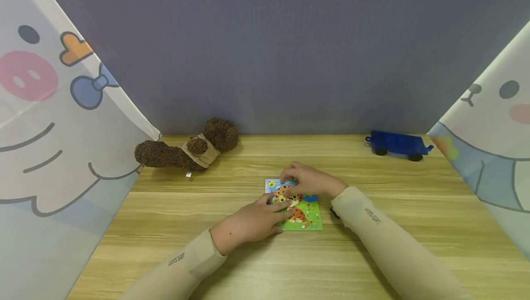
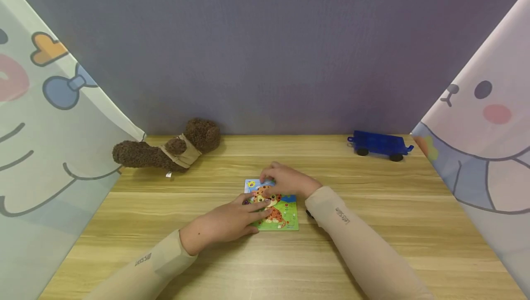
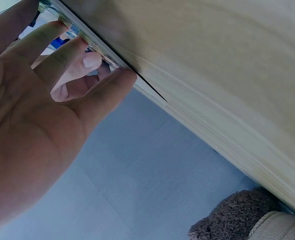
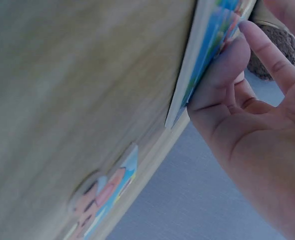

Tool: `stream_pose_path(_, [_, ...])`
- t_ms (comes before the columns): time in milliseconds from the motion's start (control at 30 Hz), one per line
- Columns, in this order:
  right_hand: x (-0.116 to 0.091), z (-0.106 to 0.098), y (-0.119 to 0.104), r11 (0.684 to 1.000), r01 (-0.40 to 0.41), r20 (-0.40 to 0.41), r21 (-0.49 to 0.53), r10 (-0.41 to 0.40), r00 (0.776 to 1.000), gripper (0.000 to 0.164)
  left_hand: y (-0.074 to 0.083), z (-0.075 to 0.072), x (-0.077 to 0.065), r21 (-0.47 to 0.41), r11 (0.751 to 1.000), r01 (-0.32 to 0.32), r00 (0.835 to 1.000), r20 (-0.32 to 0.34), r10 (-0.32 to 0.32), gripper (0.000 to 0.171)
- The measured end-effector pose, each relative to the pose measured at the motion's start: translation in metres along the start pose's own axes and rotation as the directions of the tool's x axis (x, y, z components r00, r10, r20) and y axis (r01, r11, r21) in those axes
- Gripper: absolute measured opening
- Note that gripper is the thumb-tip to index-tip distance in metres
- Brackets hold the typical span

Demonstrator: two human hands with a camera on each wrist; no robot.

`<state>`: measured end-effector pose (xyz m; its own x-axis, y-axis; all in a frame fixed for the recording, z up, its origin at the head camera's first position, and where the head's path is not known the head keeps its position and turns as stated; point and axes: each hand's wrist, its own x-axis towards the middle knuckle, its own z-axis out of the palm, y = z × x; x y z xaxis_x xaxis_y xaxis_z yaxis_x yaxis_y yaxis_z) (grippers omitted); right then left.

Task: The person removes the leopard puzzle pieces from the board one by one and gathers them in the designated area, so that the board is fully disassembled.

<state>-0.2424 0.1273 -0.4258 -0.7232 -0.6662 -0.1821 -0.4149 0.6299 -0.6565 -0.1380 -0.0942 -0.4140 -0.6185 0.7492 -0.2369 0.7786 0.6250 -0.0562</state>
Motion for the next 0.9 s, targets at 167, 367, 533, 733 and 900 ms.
stream_pose_path(167, [0.0030,0.0021,0.0030,1.000,-0.010,0.004,-0.022,0.010,1.000,0.028,0.0006,-0.0004,-0.0008,-0.040,0.999,0.015,1.000,0.012,-0.015,0.060])
stream_pose_path(367, [0.0039,0.0009,0.0025,0.998,-0.021,0.015,-0.051,0.022,1.000,0.027,0.0009,-0.0013,-0.0018,-0.062,0.998,0.021,1.000,0.012,-0.020,0.060])
stream_pose_path(533, [0.0053,-0.0010,-0.0026,0.998,-0.040,0.036,-0.057,0.042,0.998,0.025,0.0005,0.0006,-0.0014,-0.043,0.999,0.015,1.000,0.012,-0.015,0.060])
stream_pose_path(733, [0.0083,-0.0030,-0.0042,0.998,-0.048,0.052,-0.047,0.051,0.997,0.025,-0.0003,0.0015,-0.0013,-0.047,0.999,0.017,1.000,0.014,-0.017,0.060])
stream_pose_path(900, [0.0077,-0.0028,-0.0016,0.998,-0.050,0.033,-0.034,0.051,0.998,0.026,0.0003,0.0003,-0.0023,-0.062,0.998,0.022,1.000,0.010,-0.021,0.060])
